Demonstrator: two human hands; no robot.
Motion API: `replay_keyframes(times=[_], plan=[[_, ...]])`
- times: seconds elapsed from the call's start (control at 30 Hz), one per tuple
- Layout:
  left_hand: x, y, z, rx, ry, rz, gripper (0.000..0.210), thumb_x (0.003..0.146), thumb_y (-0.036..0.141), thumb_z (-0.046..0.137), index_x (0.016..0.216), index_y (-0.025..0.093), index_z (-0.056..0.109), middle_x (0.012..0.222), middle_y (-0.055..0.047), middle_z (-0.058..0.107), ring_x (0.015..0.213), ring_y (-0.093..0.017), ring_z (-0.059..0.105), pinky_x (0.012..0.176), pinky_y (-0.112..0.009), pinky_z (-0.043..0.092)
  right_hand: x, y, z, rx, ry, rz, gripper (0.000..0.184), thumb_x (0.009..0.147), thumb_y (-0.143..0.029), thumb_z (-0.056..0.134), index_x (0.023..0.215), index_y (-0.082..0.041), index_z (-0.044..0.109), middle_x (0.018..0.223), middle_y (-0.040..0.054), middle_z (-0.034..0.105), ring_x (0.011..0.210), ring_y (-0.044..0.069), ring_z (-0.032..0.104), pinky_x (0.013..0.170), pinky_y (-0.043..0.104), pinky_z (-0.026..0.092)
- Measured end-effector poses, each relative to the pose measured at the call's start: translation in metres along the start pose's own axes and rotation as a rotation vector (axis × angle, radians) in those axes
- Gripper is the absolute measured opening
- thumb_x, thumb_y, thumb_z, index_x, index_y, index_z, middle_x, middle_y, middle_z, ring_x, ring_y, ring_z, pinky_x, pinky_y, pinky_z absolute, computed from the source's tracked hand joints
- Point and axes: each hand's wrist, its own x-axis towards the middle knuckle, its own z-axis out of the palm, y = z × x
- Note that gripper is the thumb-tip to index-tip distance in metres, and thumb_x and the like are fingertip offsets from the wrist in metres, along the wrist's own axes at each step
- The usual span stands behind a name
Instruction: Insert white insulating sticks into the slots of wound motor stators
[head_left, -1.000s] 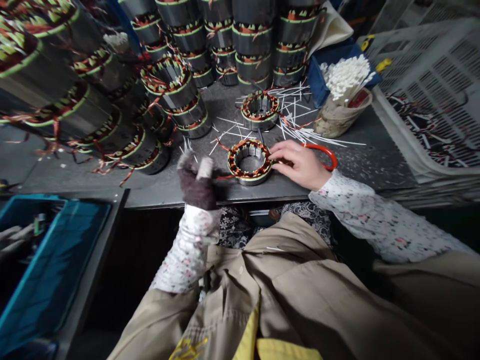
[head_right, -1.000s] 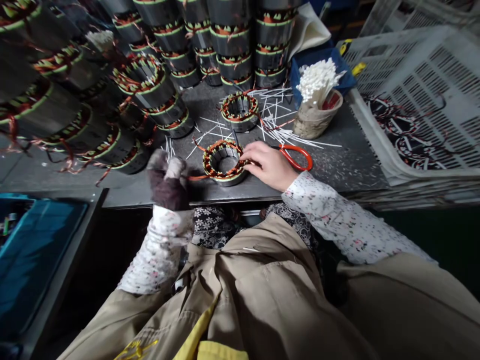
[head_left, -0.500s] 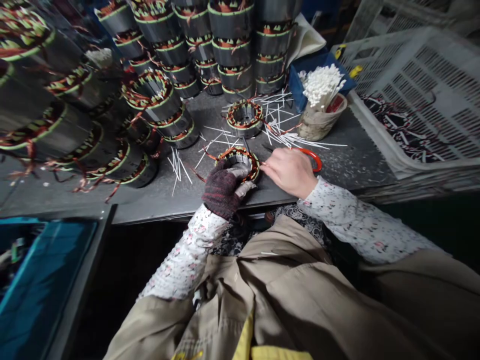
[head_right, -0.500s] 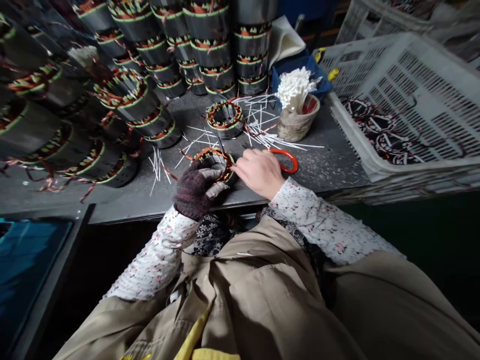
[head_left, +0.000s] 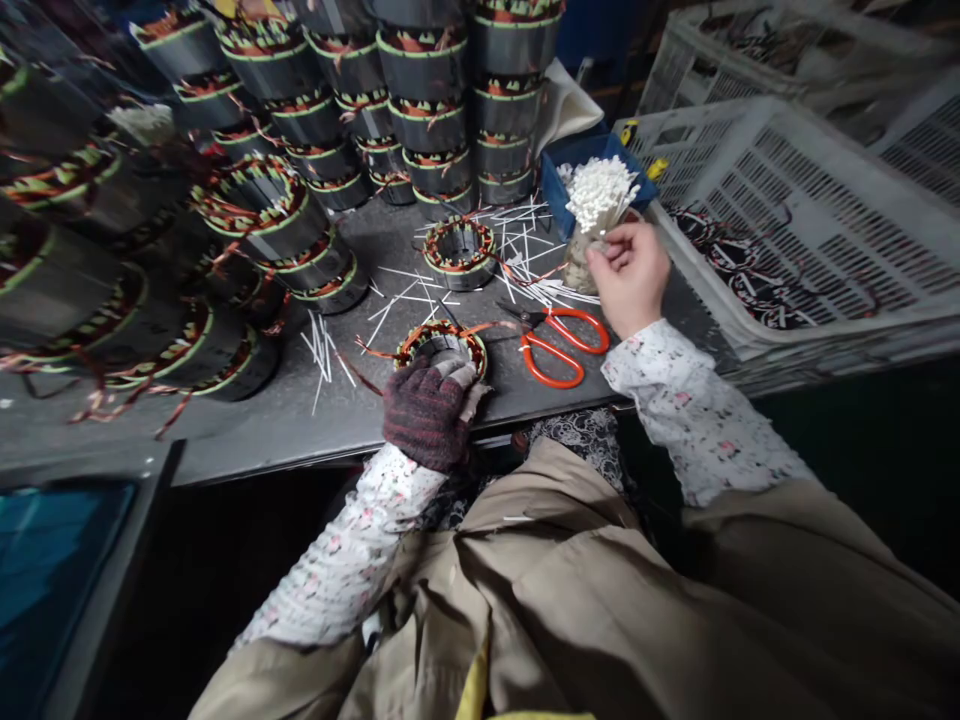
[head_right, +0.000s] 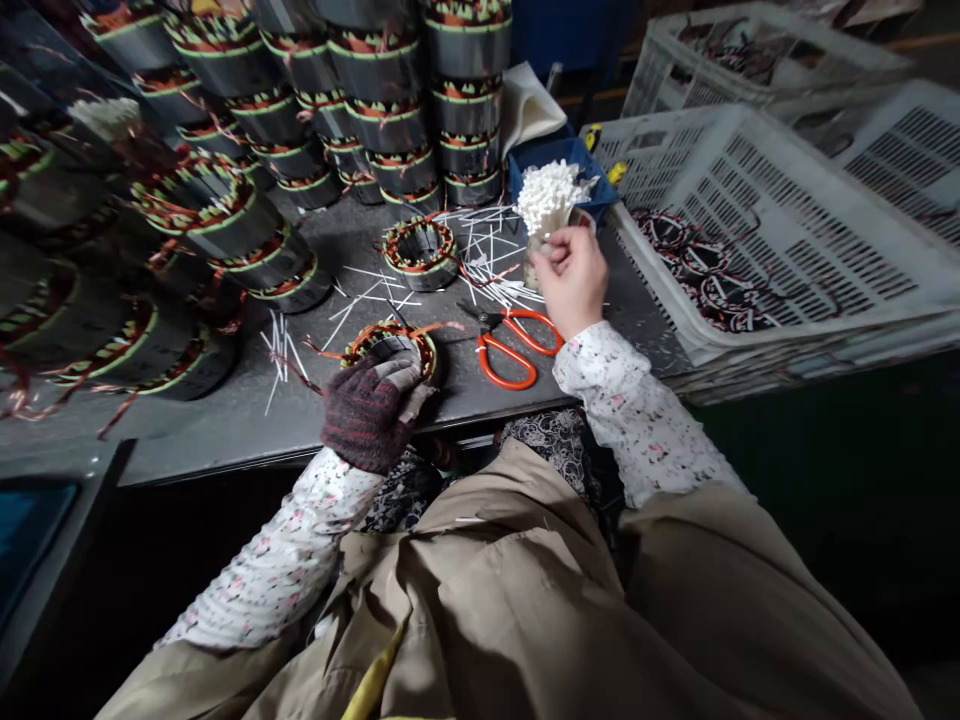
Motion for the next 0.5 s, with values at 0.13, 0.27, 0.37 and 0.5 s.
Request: replay_keyframes(times=[0.13,0.27,0.37,0.5], plan=[[-0.001,-0.001,0.000,-0.071,-0.019,-0.002,0.024,0.096,0.038,0.068,0.114,0.023,0.069,0.109,-0.005,0.079,0.107,-0.024,0.076,0.119,-0.054,0.047,0.015,0.025,-0.005,-0.083,0.027,-0.099,0.022,0.102,-0.040,0.054,0.097,-0.022,0.065,0.101,0.0106,0.066,0.089,0.023,0.068,0.078,0.044,0.057],[-0.005,-0.004,0.003,-0.092,0.017,-0.051,0.053,0.094,0.040,0.071,0.140,0.020,0.056,0.123,-0.012,0.075,0.125,-0.030,0.068,0.113,-0.053,0.055,0.016,0.030,-0.007,-0.064,0.061,-0.154,0.024,0.102,-0.043,0.053,0.109,-0.023,0.064,0.102,0.0080,0.066,0.080,0.021,0.068,0.068,0.040,0.057],[-0.008,-0.003,0.005,-0.048,0.039,-0.053,0.063,0.093,0.040,0.071,0.149,0.023,0.047,0.126,-0.012,0.074,0.128,-0.031,0.067,0.113,-0.054,0.054,0.021,0.026,-0.005,-0.108,0.029,-0.127,0.021,0.096,-0.041,0.063,0.105,-0.022,0.066,0.100,0.0082,0.066,0.083,0.022,0.068,0.074,0.043,0.057],[-0.008,-0.002,0.007,-0.048,0.051,-0.041,0.065,0.094,0.040,0.071,0.150,0.022,0.045,0.127,-0.012,0.073,0.125,-0.029,0.068,0.113,-0.050,0.055,0.029,0.008,-0.013,-0.111,-0.011,-0.109,0.016,0.097,-0.032,0.060,0.088,-0.021,0.066,0.091,0.0113,0.067,0.092,0.025,0.065,0.083,0.044,0.055]])
